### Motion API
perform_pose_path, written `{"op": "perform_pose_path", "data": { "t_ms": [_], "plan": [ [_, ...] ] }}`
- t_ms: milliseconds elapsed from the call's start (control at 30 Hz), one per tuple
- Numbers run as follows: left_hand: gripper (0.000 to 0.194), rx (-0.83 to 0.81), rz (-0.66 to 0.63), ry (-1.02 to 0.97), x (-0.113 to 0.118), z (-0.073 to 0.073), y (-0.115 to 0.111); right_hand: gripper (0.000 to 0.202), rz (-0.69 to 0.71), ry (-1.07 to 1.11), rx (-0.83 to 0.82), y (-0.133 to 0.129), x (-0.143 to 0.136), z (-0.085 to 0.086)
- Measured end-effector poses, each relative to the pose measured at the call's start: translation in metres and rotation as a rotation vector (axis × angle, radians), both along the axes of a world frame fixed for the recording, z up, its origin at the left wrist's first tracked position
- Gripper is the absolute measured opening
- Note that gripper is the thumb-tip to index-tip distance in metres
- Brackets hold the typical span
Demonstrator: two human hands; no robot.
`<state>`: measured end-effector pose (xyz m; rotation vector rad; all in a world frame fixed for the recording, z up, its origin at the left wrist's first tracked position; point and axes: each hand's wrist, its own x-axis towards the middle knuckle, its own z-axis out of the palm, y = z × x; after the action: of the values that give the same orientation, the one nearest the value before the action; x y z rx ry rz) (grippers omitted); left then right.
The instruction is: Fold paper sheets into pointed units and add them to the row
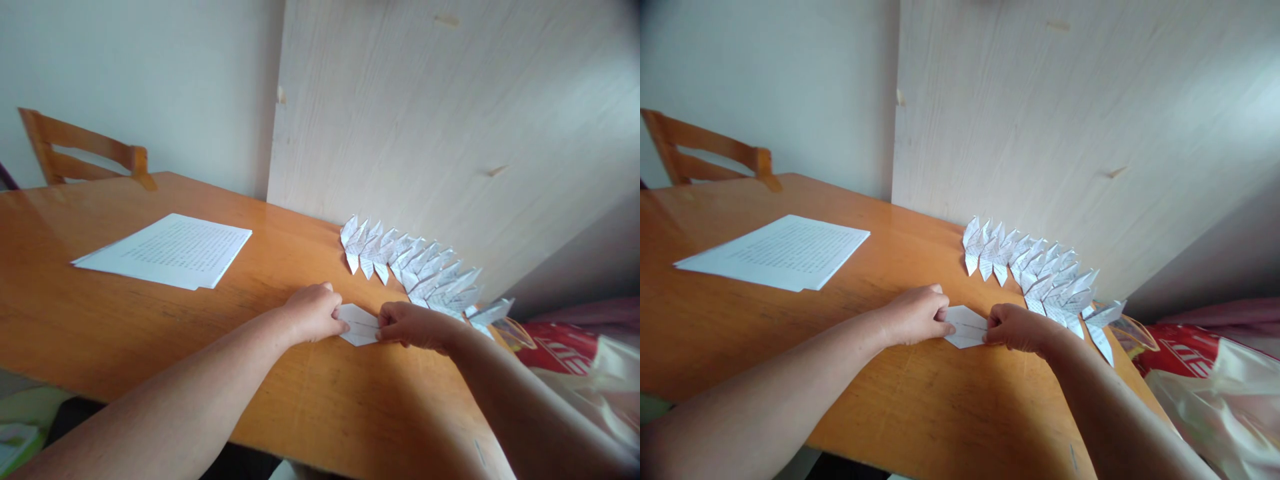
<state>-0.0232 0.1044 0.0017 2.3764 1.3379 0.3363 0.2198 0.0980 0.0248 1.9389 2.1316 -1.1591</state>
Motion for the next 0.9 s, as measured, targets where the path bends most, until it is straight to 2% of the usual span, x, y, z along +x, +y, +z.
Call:
{"op": "perform_pose_path", "data": {
  "t_ms": [400, 600, 667, 800, 900],
  "plan": [
    [0.028, -0.026, 0.009, -0.026, 0.000, 0.003, -0.003, 0.013, -0.033, 0.118, 0.081, -0.010, 0.008, -0.009],
    [0.022, 0.044, -0.009, -0.042, -0.001, -0.001, -0.005, 0.005, -0.082, 0.260, 0.131, -0.019, 0.013, -0.011],
    [0.019, 0.084, -0.022, -0.040, -0.001, 0.000, -0.007, 0.003, -0.106, 0.290, 0.203, -0.020, 0.012, -0.011],
    [0.011, 0.160, -0.058, -0.049, 0.000, 0.004, -0.010, 0.005, -0.140, 0.245, 0.484, -0.015, 0.009, -0.019],
    [0.007, 0.209, -0.102, -0.062, 0.002, 0.006, -0.015, 0.017, -0.114, 0.240, 0.549, -0.011, 0.008, -0.031]
  ]
}}
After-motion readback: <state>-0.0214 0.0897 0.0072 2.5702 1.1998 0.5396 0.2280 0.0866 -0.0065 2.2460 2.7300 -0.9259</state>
